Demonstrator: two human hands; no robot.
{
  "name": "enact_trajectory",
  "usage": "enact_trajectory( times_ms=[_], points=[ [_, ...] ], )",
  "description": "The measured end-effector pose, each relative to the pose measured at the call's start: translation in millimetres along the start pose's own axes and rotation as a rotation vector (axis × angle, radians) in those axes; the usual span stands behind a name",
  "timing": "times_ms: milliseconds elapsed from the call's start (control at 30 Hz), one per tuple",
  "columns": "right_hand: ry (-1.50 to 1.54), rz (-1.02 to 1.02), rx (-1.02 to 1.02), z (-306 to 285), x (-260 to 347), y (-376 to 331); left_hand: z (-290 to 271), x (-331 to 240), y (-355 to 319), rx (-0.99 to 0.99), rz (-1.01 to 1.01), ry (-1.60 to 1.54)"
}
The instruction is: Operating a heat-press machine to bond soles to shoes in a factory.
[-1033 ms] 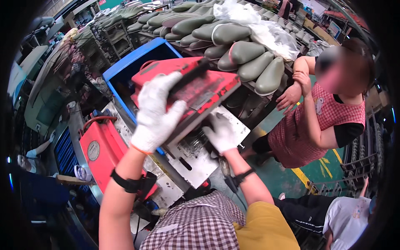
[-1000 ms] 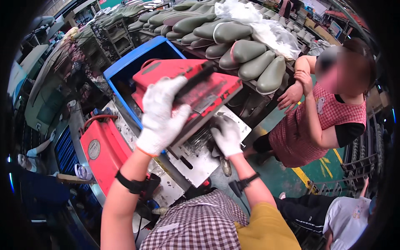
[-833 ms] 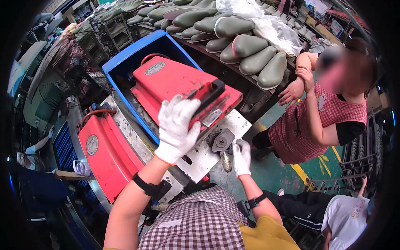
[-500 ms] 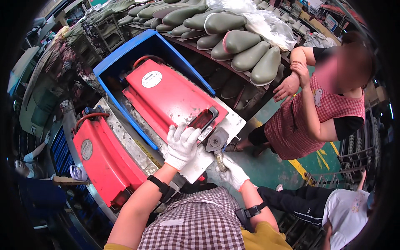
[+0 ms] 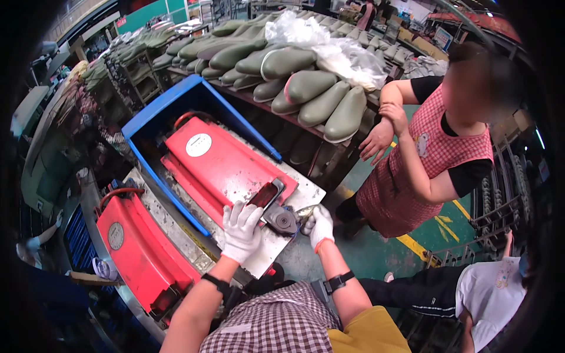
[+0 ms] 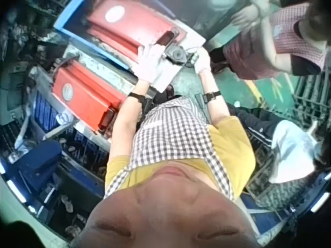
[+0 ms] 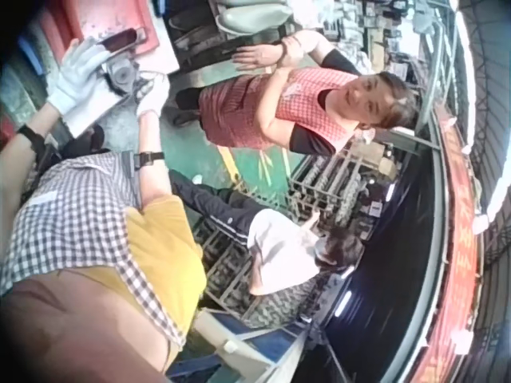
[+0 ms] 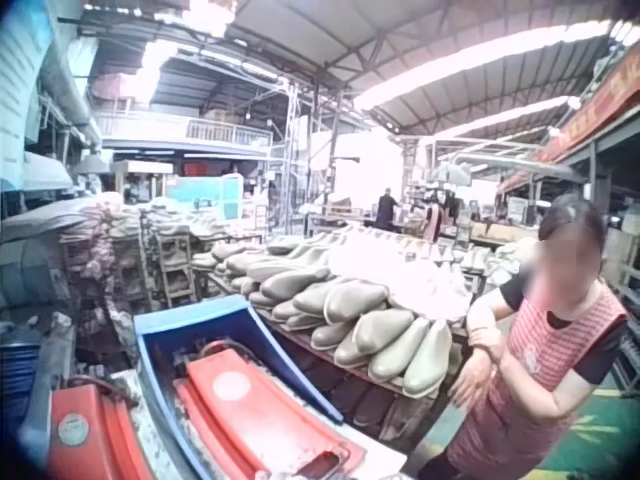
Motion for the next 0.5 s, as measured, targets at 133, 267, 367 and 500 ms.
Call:
enact_trajectory(
  times_ms=[133,267,367,500],
  points=[
    [0.021,0.275,-0.110,-30.2,-50.1,-31.6,-36.3,-12.2,-10.8,0.208,-0.214,-0.267],
    [-0.439,0.382,0.365,6.0,-95.6,-86.1,-150.5,2.7,-65.3,0.101,-0.341,-0.102],
    [-0.758,0.382,0.732,45.6,-116.8,-131.2,-232.9,23.4,-132.3,-0.093,-0.708,-0.014],
    [-1.060,0.117,1.178,122.0,-146.9,-192.3,-298.5,24.0,-196.7,-0.109,-0.799,0.185]
  ],
)
Point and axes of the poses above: each hand's wrist, its own y-axis towards the middle knuckle, its own z-axis out of the palm, x = y × z, the point moved 6 cm from there along y, towards the middle knuckle, and after that the axes turned 4 degrees about -x, right-handed, at the moved point
